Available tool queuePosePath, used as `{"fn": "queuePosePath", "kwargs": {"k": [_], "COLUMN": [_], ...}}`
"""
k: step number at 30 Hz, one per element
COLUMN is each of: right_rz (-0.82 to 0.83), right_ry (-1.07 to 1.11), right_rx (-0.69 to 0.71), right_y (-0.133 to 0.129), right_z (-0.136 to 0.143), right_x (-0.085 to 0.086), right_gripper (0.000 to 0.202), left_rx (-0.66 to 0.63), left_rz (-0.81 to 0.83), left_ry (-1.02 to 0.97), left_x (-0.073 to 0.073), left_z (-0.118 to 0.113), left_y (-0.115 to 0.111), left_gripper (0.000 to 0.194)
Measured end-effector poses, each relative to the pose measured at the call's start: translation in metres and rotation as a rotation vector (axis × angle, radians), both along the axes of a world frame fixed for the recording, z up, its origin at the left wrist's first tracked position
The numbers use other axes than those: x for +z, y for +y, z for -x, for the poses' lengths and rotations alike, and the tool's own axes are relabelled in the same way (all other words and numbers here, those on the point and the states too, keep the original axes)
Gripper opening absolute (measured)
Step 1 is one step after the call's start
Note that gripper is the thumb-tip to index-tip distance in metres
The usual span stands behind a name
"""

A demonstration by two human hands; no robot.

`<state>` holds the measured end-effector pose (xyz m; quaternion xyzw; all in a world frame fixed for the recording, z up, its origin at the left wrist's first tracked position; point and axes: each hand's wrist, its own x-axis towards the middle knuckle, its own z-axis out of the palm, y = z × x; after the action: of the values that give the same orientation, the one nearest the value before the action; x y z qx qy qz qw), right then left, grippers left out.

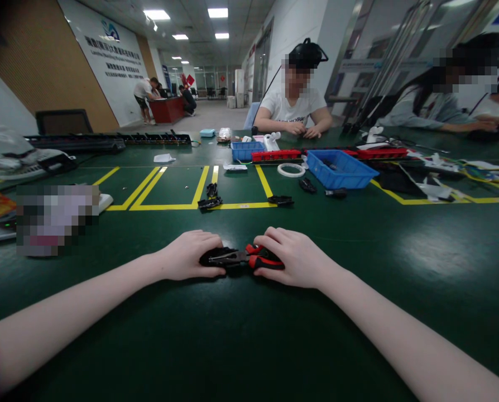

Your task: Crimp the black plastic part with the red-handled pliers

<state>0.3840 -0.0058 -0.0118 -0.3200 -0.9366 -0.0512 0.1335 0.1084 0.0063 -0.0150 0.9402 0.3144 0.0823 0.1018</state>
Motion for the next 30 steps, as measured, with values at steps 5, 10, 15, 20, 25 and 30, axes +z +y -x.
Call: {"fn": "queuePosePath", "kwargs": {"k": [5, 10, 15, 20, 25, 30], "right_rz": [0.006, 0.008, 0.0, 0.016, 0.034, 0.035], "right_ry": [0.013, -0.01, -0.023, -0.003, 0.0, -0.008], "right_rx": [-0.006, -0.004, -0.008, -0.005, -0.003, -0.003], "right_y": [-0.0007, -0.0003, 0.0002, -0.0006, -0.0018, -0.0014], "right_z": [-0.0002, -0.0028, -0.0052, -0.0045, -0.0017, -0.0016], "right_x": [0.0007, 0.0025, 0.0039, 0.0035, 0.0008, -0.002], "right_gripper": [0.045, 0.046, 0.046, 0.046, 0.045, 0.047], "left_rx": [-0.01, -0.018, -0.035, -0.059, -0.046, -0.031], "left_rz": [-0.001, -0.013, -0.022, -0.036, -0.037, -0.019], "left_ry": [0.043, 0.051, 0.055, 0.057, 0.052, 0.055], "left_x": [0.0018, 0.0016, 0.0016, 0.0011, 0.0002, 0.0012], "left_z": [-0.0005, -0.0008, -0.0006, 0.0003, -0.0001, -0.0007], "left_y": [0.0004, 0.0008, 0.001, 0.0017, 0.0013, 0.0009], "left_gripper": [0.036, 0.035, 0.036, 0.041, 0.038, 0.037]}}
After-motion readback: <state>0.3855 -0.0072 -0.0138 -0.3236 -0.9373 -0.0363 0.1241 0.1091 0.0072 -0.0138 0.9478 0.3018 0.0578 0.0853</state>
